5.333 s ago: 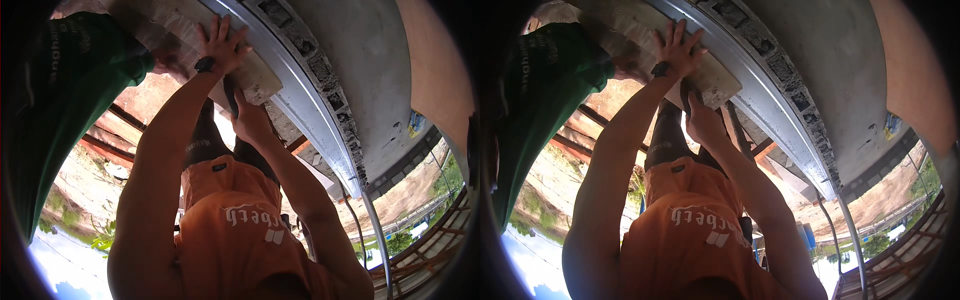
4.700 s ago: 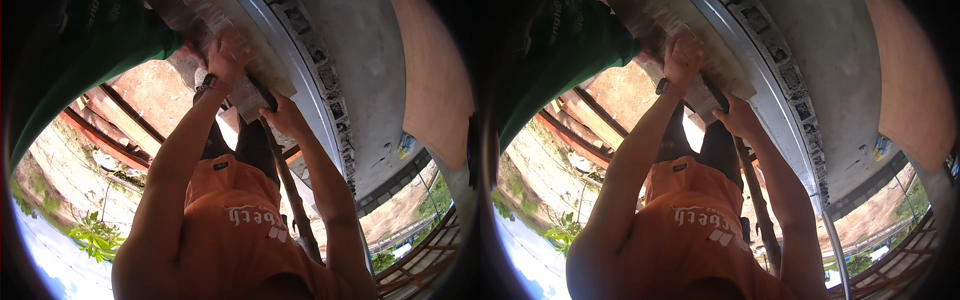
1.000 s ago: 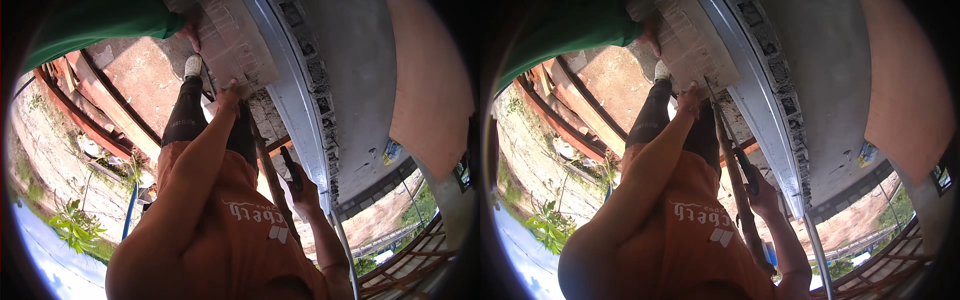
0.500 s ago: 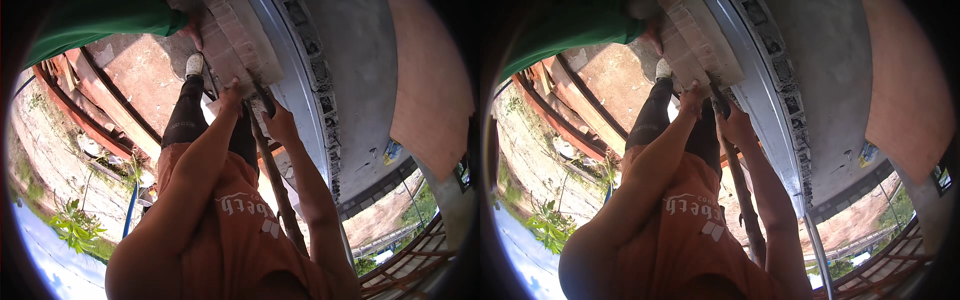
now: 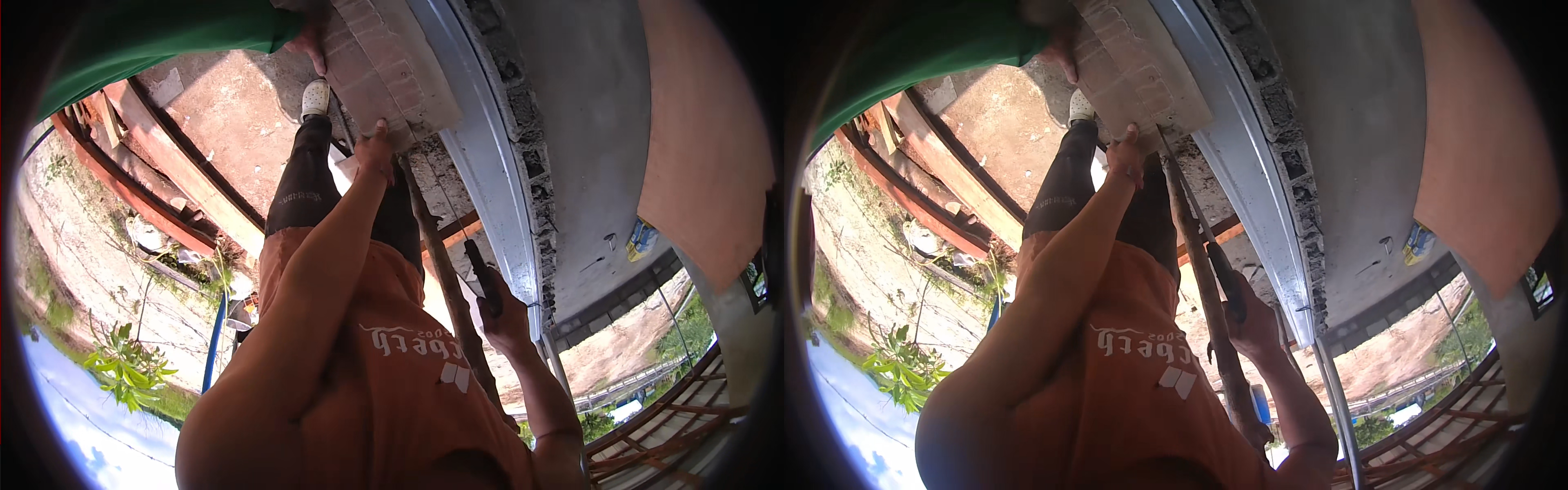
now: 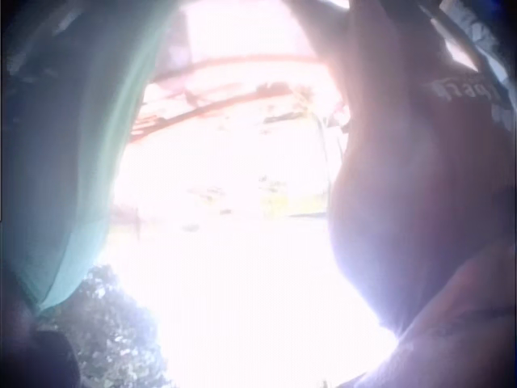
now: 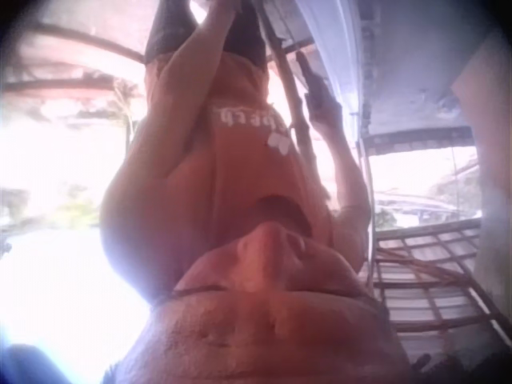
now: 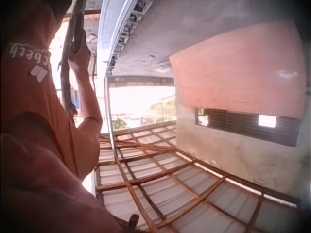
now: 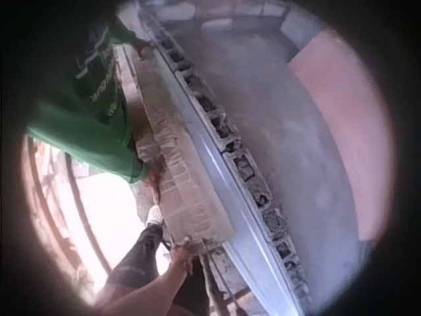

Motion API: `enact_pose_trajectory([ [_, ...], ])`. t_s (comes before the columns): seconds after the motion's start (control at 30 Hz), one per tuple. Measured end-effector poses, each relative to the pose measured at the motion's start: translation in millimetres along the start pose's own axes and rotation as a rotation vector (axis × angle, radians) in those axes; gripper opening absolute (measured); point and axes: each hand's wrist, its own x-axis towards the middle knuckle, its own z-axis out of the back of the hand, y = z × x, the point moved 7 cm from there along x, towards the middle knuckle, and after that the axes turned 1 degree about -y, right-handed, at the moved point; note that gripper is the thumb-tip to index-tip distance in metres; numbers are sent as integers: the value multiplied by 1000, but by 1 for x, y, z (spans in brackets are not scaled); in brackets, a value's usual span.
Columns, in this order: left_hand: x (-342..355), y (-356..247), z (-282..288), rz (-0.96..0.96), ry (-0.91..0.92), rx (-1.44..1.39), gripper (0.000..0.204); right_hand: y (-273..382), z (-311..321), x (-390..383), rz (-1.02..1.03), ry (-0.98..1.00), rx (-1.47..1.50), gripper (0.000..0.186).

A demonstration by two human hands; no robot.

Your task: The recorder is using a manual saw to cut a thin board or piece of plywood while an assistant holds it.

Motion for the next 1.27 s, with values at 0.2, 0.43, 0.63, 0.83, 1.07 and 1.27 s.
enact_pose_trajectory([
  [0.2,-34,-14,-18,47,-22,46,49,25,-52,142,56,-168,33,47],
  [0.43,-8,-3,6,-23,-40,64,51,48,-55,158,34,-56,7,55],
  [0.63,2,-1,-4,-83,42,-12,51,18,-51,165,178,-146,126,61],
  [0.83,-12,2,-12,-2,67,-20,53,63,-35,109,-93,36,35,64],
  [1.07,-29,7,4,-10,89,-77,56,36,0,-23,-163,-6,-41,53],
  [1.27,-21,-22,-9,1,61,115,67,14,-51,115,48,-119,-31,59],
])
